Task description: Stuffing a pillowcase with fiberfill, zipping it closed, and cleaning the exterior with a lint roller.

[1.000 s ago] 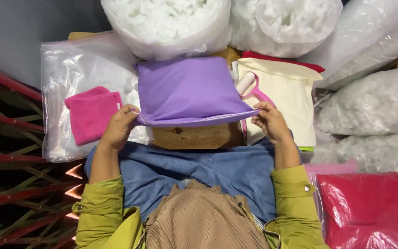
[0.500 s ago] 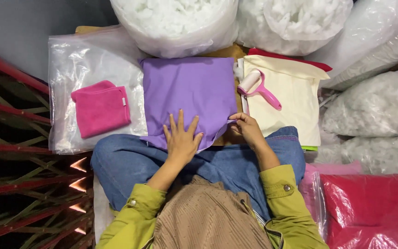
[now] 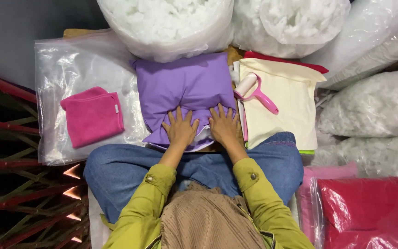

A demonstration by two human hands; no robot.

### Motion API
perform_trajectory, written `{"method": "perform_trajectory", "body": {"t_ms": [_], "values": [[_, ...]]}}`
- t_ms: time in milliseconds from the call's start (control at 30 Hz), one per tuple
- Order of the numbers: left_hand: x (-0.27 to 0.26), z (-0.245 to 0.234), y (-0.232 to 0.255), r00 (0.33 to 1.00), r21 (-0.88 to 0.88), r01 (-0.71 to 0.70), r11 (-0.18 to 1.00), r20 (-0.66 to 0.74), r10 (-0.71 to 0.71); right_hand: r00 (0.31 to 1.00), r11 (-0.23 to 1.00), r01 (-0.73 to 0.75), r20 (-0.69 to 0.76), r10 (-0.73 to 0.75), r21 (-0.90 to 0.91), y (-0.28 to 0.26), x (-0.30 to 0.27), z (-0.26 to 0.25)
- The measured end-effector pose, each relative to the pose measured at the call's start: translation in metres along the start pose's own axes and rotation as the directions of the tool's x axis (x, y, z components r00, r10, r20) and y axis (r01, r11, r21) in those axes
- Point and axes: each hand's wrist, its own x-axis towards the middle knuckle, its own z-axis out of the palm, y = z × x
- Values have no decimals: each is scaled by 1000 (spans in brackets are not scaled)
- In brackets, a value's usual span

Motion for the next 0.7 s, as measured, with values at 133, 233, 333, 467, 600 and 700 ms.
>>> {"method": "perform_trajectory", "body": {"t_ms": [133,233,333,467,600,700], "values": [[17,-9,10,810,49,-96,994,-576,106,929,999,-11,-371,-7,-46,-36,1,-41],[19,-20,10,704,84,-136,987,-693,156,908,986,121,-414,-63,115,-56,15,-38],[28,-22,-5,957,6,-70,998,-283,69,973,990,135,-193,-127,28,-51,44,-9],[46,-28,-6,971,-1,24,1000,-240,-23,963,993,88,-263,-65,76,-46,66,-3],[51,-56,11,934,9,-7,1000,-358,10,929,988,132,-358,-94,85,-61,81,-21],[77,-47,-17,990,0,82,997,-116,-82,993,998,62,-103,-60,12,-39,112,-24]]}}
